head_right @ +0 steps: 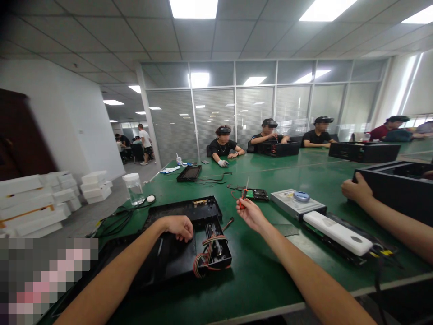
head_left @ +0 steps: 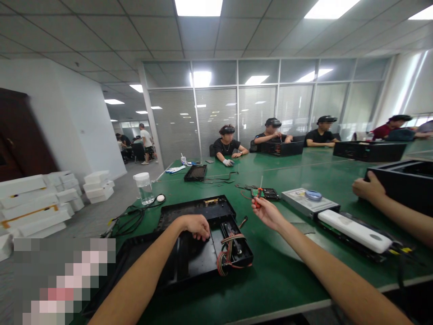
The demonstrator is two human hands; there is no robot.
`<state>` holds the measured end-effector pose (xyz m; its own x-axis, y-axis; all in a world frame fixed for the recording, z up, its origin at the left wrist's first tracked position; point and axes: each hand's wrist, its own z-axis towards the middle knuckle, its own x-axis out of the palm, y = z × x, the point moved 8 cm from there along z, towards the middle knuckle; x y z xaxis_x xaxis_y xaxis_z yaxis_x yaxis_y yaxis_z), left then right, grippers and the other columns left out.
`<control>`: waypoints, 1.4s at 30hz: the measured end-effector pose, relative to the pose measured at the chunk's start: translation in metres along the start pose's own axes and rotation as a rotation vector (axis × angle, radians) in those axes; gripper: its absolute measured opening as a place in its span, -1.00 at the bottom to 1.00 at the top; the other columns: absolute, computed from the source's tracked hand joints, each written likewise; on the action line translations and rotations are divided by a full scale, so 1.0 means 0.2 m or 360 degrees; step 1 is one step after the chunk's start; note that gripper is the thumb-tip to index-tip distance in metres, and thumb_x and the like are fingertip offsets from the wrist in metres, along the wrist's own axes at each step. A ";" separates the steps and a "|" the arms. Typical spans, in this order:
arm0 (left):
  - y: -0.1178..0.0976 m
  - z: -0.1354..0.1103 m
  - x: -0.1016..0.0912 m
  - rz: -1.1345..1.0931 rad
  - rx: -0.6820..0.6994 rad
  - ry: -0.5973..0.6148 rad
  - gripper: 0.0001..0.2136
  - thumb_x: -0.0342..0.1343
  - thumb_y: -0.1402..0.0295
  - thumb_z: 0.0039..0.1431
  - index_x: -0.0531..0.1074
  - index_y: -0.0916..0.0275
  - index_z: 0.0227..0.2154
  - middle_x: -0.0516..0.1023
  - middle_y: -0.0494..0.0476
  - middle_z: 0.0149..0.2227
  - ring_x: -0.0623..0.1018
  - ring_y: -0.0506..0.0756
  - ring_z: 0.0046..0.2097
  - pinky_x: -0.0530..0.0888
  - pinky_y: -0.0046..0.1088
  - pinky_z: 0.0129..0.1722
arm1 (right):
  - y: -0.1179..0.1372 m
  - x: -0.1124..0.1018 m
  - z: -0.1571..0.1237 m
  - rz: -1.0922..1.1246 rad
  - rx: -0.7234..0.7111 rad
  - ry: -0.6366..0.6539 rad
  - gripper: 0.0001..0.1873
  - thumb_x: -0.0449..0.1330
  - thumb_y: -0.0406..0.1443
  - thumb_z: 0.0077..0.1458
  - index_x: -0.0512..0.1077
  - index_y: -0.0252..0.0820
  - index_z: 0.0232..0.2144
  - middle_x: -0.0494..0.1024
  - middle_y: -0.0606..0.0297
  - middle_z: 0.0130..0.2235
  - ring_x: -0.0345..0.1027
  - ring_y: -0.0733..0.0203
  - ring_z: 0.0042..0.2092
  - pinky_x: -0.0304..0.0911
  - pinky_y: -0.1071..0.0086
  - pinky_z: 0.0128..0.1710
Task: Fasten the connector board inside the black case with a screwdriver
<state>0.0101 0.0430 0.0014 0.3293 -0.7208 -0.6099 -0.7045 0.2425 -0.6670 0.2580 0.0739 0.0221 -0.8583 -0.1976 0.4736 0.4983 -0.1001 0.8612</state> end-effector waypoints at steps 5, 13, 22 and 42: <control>0.09 0.02 0.00 0.0211 -0.0178 0.0002 -0.73 0.20 0.18 -0.21 0.34 0.31 -0.59 0.42 0.01 -0.65 0.33 -0.05 -0.64 0.18 -0.61 -0.68 | 0.04 0.08 -0.05 -0.0309 -0.0167 0.0137 -0.76 0.03 -0.19 0.00 0.10 -0.17 -0.57 0.19 0.45 -0.56 0.06 0.42 -0.61 0.05 0.53 -0.65; -0.09 -0.09 -0.26 0.0423 0.0160 -0.0732 -0.60 -0.16 0.03 0.11 0.32 0.30 -0.49 0.39 0.01 -0.63 0.31 -0.05 -0.62 0.20 -0.59 -0.62 | 0.08 0.54 -0.39 -0.2093 -0.0704 0.0962 -0.70 0.02 -0.13 0.05 0.35 -0.24 -0.50 0.40 0.27 -0.43 0.27 0.27 -0.36 0.15 0.42 -0.32; 0.05 -0.16 -0.35 0.0922 0.0102 -0.0932 -0.62 0.02 0.10 0.03 0.35 0.31 -0.21 0.43 0.17 -0.23 0.42 0.09 -0.23 0.31 -0.52 -0.28 | -0.04 0.51 -0.87 -0.2666 -0.0601 0.1156 -0.81 0.03 -0.32 0.05 0.39 -0.12 -0.28 0.42 0.23 -0.30 0.28 0.19 -0.26 0.14 0.38 -0.28; -0.50 -0.70 -0.02 0.1238 0.0422 -0.0693 -0.80 0.01 0.20 0.10 0.41 0.12 -0.26 0.45 0.05 -0.30 0.41 0.10 -0.23 0.22 -0.47 -0.22 | -0.13 0.42 -0.23 -0.2675 -0.0698 0.0911 -0.78 0.00 -0.34 0.06 0.40 -0.24 -0.26 0.44 0.16 -0.23 0.28 0.16 -0.15 0.16 0.30 -0.12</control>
<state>-0.0087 -0.0697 0.1299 0.0694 0.0010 -0.9976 -0.6773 0.7343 -0.0464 0.1785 0.0144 0.0308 -0.3292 0.1092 -0.9379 -0.6752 -0.7216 0.1529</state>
